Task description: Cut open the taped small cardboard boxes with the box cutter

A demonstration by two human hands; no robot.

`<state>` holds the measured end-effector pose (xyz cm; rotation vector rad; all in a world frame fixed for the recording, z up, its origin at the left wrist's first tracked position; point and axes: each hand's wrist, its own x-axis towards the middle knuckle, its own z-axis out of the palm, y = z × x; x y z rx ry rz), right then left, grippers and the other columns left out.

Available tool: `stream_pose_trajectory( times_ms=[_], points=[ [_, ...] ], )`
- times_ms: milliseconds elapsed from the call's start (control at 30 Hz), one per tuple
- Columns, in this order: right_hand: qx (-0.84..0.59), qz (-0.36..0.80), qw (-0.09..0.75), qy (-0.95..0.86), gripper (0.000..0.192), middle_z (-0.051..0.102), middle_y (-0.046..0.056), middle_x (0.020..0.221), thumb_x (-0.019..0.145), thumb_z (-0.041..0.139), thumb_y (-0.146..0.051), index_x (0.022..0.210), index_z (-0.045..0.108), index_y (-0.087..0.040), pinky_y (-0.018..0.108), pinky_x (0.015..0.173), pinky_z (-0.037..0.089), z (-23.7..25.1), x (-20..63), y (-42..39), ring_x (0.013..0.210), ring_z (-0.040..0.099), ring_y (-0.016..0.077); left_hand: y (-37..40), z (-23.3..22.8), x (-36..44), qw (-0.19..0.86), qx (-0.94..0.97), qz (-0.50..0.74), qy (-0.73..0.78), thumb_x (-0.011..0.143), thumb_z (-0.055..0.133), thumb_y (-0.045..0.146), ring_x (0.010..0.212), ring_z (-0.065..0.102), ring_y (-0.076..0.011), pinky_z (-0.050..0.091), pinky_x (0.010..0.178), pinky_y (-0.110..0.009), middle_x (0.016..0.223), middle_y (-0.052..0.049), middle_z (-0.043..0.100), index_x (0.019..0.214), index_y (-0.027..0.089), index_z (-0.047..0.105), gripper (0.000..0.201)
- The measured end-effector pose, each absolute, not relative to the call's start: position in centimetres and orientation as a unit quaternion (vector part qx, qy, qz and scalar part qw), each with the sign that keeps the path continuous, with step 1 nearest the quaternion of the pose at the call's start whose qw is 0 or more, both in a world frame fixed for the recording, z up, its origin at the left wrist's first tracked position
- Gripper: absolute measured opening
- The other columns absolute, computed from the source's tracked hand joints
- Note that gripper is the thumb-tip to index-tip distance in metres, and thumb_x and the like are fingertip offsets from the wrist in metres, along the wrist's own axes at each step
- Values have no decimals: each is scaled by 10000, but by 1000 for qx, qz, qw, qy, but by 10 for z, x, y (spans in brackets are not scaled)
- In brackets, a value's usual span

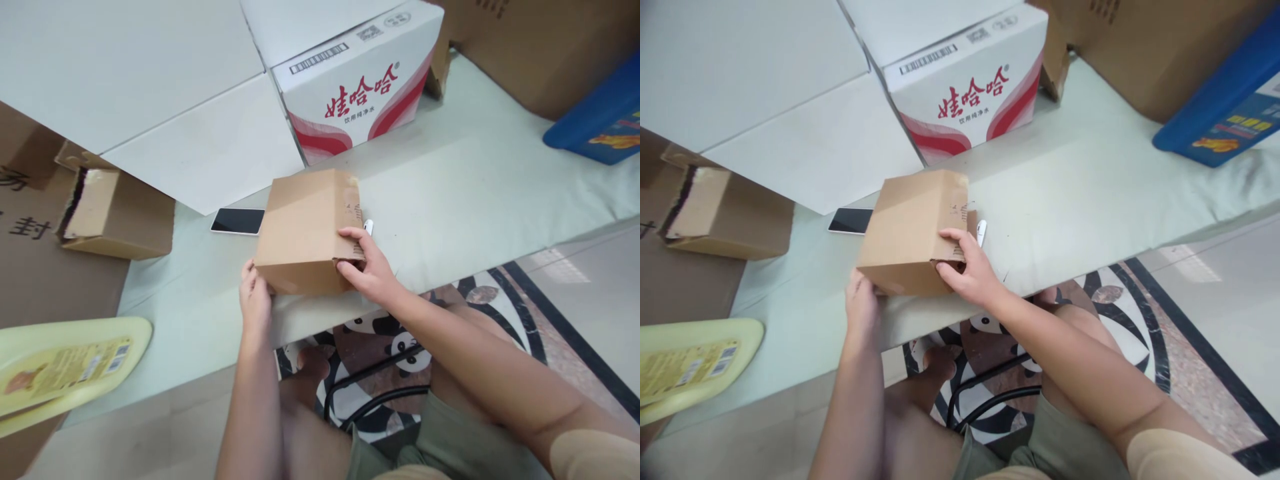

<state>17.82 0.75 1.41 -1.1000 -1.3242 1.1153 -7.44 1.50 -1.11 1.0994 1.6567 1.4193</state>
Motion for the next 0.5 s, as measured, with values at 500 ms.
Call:
stream_pose_trajectory(
  times_ms=[500],
  points=[
    [-428, 475, 520, -567, 410, 655, 88, 1230, 838, 646, -321, 1229, 535, -267, 454, 958, 570, 16, 184, 9, 1084, 662, 273, 9, 15, -68, 578, 189, 619, 497, 750, 691, 406, 955, 746, -239, 567, 816, -305, 966, -75, 799, 879, 211, 744, 239]
  ],
)
